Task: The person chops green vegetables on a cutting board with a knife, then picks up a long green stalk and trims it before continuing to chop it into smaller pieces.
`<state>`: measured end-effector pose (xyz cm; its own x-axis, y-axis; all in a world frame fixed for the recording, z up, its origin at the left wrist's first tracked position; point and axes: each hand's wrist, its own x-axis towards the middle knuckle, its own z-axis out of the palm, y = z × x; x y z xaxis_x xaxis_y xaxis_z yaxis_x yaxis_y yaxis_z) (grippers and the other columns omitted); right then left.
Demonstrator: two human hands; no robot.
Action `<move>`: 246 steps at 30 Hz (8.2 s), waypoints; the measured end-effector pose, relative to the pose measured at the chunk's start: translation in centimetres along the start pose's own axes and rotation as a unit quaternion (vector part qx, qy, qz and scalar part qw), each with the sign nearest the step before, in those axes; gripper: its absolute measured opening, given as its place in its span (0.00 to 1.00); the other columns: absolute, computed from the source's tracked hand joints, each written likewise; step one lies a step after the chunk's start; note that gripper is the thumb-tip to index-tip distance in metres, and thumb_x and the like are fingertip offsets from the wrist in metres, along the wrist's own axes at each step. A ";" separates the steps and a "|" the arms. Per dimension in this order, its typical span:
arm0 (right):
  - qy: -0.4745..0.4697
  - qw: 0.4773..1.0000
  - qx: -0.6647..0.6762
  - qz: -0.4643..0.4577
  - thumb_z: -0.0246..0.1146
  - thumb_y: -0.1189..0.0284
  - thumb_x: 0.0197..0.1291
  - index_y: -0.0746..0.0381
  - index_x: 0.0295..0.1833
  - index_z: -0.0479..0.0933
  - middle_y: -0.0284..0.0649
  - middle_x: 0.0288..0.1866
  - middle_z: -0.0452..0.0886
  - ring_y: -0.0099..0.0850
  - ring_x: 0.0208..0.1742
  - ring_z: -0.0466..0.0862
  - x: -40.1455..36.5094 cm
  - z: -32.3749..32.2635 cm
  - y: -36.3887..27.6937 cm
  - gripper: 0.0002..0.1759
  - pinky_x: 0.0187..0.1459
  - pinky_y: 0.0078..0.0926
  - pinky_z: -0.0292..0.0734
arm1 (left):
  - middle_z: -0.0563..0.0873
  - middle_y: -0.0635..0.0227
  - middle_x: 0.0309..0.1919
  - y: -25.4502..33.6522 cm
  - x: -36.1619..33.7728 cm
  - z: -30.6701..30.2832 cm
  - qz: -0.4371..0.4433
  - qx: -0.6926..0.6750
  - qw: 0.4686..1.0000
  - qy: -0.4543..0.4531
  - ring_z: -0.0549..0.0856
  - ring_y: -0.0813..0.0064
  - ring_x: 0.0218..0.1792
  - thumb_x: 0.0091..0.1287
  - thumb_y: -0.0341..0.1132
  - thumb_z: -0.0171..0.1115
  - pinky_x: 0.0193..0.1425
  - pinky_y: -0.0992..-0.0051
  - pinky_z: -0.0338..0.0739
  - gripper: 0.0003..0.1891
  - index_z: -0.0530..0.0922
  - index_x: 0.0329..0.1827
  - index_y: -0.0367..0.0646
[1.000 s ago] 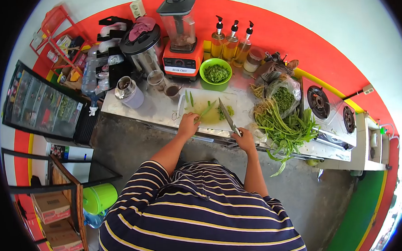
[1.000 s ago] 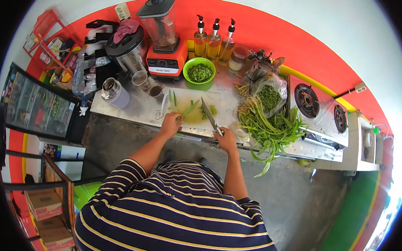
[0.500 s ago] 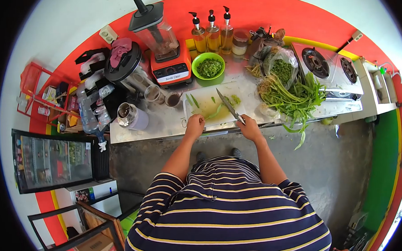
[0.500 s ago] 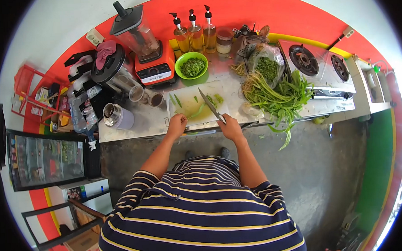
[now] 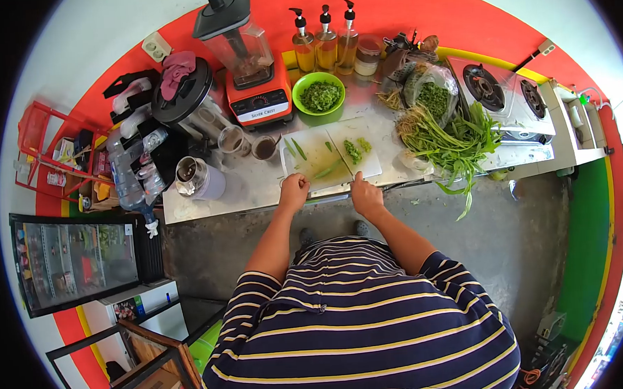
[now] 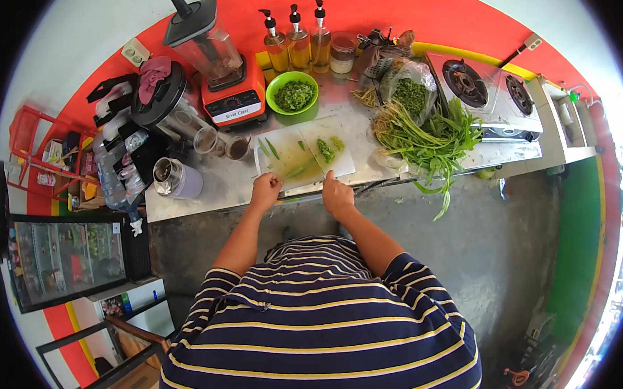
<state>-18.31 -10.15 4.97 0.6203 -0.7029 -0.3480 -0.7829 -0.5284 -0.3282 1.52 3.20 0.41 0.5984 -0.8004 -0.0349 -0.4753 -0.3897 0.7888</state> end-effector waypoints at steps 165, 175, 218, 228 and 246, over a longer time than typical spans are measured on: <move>-0.093 0.995 -0.013 -0.014 0.54 0.70 0.69 0.68 0.59 0.63 0.60 0.48 0.85 0.53 0.52 0.87 1.8 0.3 -4.8 0.18 0.54 0.47 0.82 | 0.85 0.58 0.39 3.6 1.1 3.7 0.112 0.028 0.990 0.081 0.81 0.53 0.49 0.61 0.28 0.67 0.57 0.61 0.75 0.08 0.86 0.41 0.39; -0.117 0.992 -0.017 -0.031 0.53 0.72 0.68 0.68 0.59 0.64 0.60 0.50 0.85 0.53 0.52 0.87 0.2 0.8 -4.0 0.18 0.53 0.45 0.83 | 0.84 0.57 0.40 4.1 1.3 4.2 0.078 0.042 0.992 0.095 0.81 0.52 0.48 0.59 0.26 0.66 0.57 0.59 0.74 0.08 0.84 0.42 0.39; 0.088 0.962 0.116 0.232 0.56 0.61 0.72 0.65 0.54 0.66 0.56 0.34 0.85 0.56 0.37 0.86 -2.6 1.8 -5.9 0.18 0.39 0.55 0.81 | 0.82 0.59 0.39 5.7 10.7 5.8 0.350 -0.009 0.913 -0.208 0.80 0.54 0.46 0.60 0.26 0.67 0.52 0.61 0.75 0.06 0.83 0.39 0.37; 0.144 0.952 0.064 0.263 0.50 0.73 0.68 0.64 0.51 0.68 0.49 0.31 0.87 0.46 0.32 0.89 -0.4 2.5 -7.1 0.09 0.32 0.45 0.83 | 0.82 0.57 0.43 4.9 10.4 5.7 0.358 -0.013 0.909 -0.213 0.80 0.53 0.49 0.61 0.25 0.63 0.55 0.60 0.75 0.09 0.81 0.44 0.37; 0.138 0.941 0.087 0.297 0.51 0.71 0.69 0.62 0.47 0.66 0.49 0.30 0.87 0.45 0.31 0.89 -1.3 2.7 -8.6 0.07 0.31 0.45 0.82 | 0.78 0.56 0.47 4.3 10.3 5.5 0.362 0.014 0.905 -0.224 0.74 0.52 0.53 0.65 0.28 0.63 0.61 0.57 0.70 0.10 0.80 0.48 0.37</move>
<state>-12.27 -3.44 5.84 0.0218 -0.9594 -0.2812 -0.9534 0.0648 -0.2948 2.06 -9.22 0.08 -0.1950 -0.9523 0.2346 -0.6572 0.3045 0.6895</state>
